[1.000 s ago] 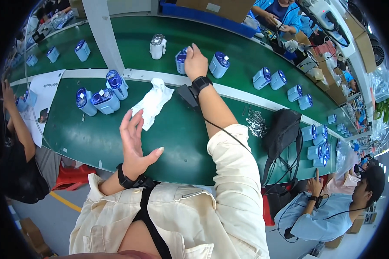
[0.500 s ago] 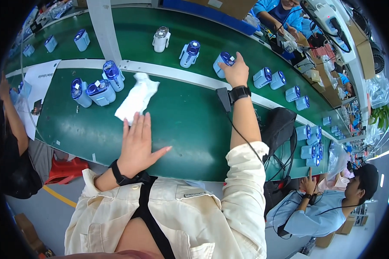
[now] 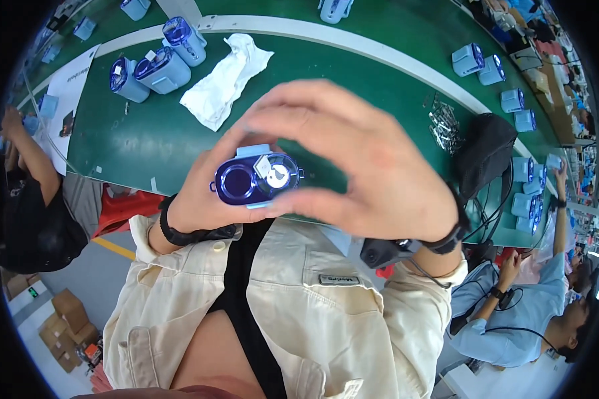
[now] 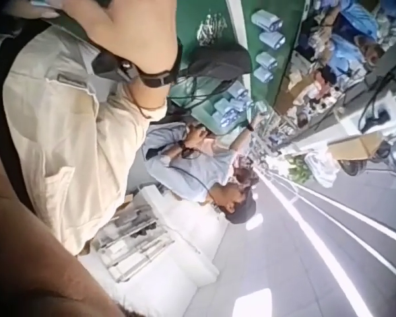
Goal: The person picks up a blue device, wipes it with a cloth, and peels a small white sticker from it by hand. They then place the device back on the conveyor belt and repeat the process with several more devices.
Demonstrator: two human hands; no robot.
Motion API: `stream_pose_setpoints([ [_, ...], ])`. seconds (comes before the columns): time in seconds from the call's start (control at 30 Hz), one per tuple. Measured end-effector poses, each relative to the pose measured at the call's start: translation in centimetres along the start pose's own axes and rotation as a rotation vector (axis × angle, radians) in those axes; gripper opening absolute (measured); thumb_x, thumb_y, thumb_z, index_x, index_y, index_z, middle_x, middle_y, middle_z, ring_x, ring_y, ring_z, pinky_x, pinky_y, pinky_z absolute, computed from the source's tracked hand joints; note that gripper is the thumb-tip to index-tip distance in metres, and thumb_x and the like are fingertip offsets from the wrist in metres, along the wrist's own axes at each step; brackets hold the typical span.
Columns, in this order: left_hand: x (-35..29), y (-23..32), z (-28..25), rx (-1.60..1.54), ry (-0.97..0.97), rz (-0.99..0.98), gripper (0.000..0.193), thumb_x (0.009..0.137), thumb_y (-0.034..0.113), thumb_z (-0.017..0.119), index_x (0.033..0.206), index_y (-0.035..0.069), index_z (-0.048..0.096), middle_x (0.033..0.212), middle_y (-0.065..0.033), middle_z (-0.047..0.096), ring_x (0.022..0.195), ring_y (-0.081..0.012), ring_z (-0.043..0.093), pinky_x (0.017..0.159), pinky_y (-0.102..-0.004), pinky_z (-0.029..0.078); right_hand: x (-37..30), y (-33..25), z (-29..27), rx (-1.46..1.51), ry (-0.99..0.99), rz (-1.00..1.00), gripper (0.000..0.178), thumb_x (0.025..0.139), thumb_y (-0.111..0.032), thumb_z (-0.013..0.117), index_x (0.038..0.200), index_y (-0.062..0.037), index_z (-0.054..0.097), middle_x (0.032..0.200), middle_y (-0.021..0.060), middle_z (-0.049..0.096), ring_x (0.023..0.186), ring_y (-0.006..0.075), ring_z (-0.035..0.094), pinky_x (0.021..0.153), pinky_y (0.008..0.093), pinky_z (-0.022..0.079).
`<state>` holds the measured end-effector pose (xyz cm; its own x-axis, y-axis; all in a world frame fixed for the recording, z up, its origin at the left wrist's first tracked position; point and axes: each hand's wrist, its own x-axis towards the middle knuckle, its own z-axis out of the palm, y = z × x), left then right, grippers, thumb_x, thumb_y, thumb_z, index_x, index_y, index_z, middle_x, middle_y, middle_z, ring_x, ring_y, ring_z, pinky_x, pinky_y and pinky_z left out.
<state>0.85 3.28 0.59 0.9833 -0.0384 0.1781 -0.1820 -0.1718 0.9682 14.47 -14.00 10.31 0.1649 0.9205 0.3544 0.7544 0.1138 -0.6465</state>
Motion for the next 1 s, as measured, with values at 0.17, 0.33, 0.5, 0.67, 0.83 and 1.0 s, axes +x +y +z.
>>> stream_pose_setpoints([
  [0.17, -0.4, 0.6, 0.6, 0.088, -0.037, 0.076, 0.109, 0.065, 0.025, 0.088, 0.149, 0.003, 0.023, 0.122, -0.0215, 0.059, 0.111, -0.0335, 0.061, 0.092, -0.0373, 0.049, -0.3, 1.0, 0.0, 0.059, -0.093, -0.077, 0.034, 0.071, -0.009, 0.078, 0.103, -0.0029, 0.068, 0.096, 0.0115, 0.064, 0.087, 0.0248, 0.062, 0.074, 0.0313, 0.050],
  [0.33, -1.1, 1.2, 1.3, 0.227, 0.153, 0.080, 0.101, 0.063, 0.018, 0.090, 0.144, 0.001, 0.033, 0.118, -0.0167, 0.061, 0.106, -0.0243, 0.063, 0.090, -0.0340, 0.049, -0.3, -0.1, 1.2, 0.063, 0.036, 0.043, 0.013, 0.075, -0.003, 0.074, 0.086, -0.0016, 0.067, 0.082, 0.0072, 0.061, 0.073, 0.0184, 0.057, 0.065, 0.0286, 0.045],
  [0.5, -0.7, 0.7, 2.3, 0.432, 0.384, 0.105, 0.098, 0.063, 0.019, 0.090, 0.142, 0.001, 0.034, 0.120, -0.0168, 0.058, 0.105, -0.0262, 0.063, 0.088, -0.0347, 0.050, -1.4, -1.0, 4.6, 0.062, 0.373, 0.308, 0.008, 0.079, 0.002, 0.072, 0.082, 0.0002, 0.065, 0.078, 0.0066, 0.060, 0.068, 0.0160, 0.055, 0.062, 0.0261, 0.043],
  [0.67, -0.3, -0.1, 2.6, 0.598, 0.481, 0.205, 0.088, 0.068, 0.013, 0.086, 0.138, 0.001, 0.036, 0.124, -0.0172, 0.055, 0.107, -0.0301, 0.060, 0.089, -0.0367, 0.049, -1.7, 0.1, 7.1, 0.044, 0.656, 0.232, 0.007, 0.080, 0.004, 0.071, 0.082, 0.0023, 0.065, 0.077, 0.0070, 0.061, 0.068, 0.0156, 0.054, 0.062, 0.0255, 0.042],
  [0.83, 0.0, -0.2, 2.5, 0.650, 0.508, 0.225, 0.077, 0.072, 0.009, 0.080, 0.136, 0.001, 0.038, 0.126, -0.0182, 0.054, 0.109, -0.0327, 0.057, 0.092, -0.0389, 0.046, -1.7, 1.0, 8.2, -0.086, 0.739, 0.132, 0.011, 0.076, 0.004, 0.074, 0.084, 0.0022, 0.066, 0.077, 0.0087, 0.060, 0.067, 0.0181, 0.054, 0.060, 0.0271, 0.042],
  [1.0, 0.2, -1.1, 2.1, 0.711, 0.571, 0.378, 0.073, 0.071, 0.007, 0.078, 0.133, -0.001, 0.040, 0.125, -0.0210, 0.053, 0.109, -0.0366, 0.056, 0.092, -0.0421, 0.045, -1.7, 0.5, 7.9, -0.475, 0.646, -0.035, 0.019, 0.074, 0.000, 0.074, 0.092, 0.0023, 0.069, 0.078, 0.0110, 0.060, 0.065, 0.0224, 0.054, 0.058, 0.0317, 0.042],
])
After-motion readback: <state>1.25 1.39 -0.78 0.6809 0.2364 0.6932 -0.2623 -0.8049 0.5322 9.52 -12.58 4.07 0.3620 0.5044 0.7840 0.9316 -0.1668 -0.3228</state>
